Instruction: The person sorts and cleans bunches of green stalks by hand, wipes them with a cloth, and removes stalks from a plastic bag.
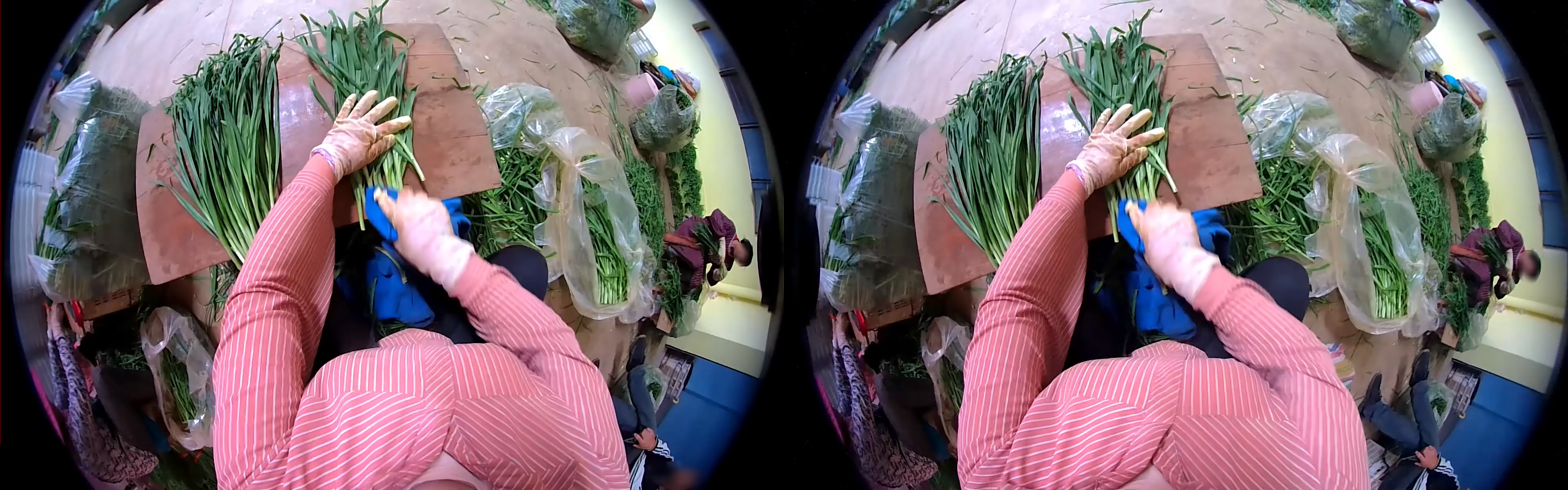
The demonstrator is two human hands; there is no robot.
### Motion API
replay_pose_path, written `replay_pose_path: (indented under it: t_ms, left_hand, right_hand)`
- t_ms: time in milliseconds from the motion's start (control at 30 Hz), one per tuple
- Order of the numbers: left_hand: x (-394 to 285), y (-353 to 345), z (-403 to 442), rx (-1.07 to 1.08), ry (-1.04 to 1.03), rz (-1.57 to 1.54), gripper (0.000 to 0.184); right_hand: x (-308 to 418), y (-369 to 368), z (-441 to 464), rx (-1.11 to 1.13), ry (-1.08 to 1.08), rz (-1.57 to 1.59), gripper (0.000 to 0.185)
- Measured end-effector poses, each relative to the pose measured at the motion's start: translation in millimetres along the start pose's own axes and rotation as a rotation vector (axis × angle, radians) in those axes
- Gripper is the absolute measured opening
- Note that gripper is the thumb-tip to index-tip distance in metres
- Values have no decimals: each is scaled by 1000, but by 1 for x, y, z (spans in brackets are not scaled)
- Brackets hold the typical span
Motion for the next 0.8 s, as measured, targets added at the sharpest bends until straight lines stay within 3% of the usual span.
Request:
replay_pose_path:
  t_ms: [100,167,233,300,367,400,433,467,533,567,600,667,767,800]
  left_hand:
    - [0,-3,-1,-4,-1,-5,40]
    - [1,-6,-1,-38,-7,-11,40]
    - [-2,2,-1,-2,3,-49,40]
    - [-1,0,-1,-25,-11,-12,40]
    - [-2,-1,0,-21,-6,2,40]
    - [-2,-1,1,44,27,-2,41]
    - [-6,8,1,21,20,-47,41]
    - [-5,10,-1,-18,-8,-67,41]
    - [-7,15,-1,-101,-54,-118,43]
    - [-11,17,0,-147,-72,-152,44]
    - [-17,23,0,-135,-75,-122,46]
    - [-23,29,2,-78,-91,-123,46]
    - [-18,22,3,-33,-94,-82,44]
    - [-14,16,2,-14,-81,-69,44]
  right_hand:
    - [1,3,-48,312,77,135,50]
    - [-15,38,-53,137,-51,263,57]
    - [-46,68,-36,-204,-133,355,54]
    - [-74,75,3,-93,-376,291,51]
    - [-87,53,38,-4,-332,243,50]
    - [-81,29,46,193,-263,266,53]
    - [-70,13,38,-51,-214,216,50]
    - [-58,18,25,-11,-208,226,38]
    - [-41,-7,-25,-240,-51,340,47]
    - [-31,0,-47,-88,-123,311,50]
    - [-19,-23,-66,198,-23,276,56]
    - [13,-46,-108,423,185,270,69]
    - [19,-53,-132,-26,139,311,73]
    - [8,-37,-136,26,72,379,70]
Point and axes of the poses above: each hand's wrist, its own z-axis towards the middle knuckle, its own y-axis out of the back of the hand, x = y × z, the point moved 6 cm from there along z, towards the middle knuckle, and after that the axes turned 2 degrees about -z, right-handed, at the moved point
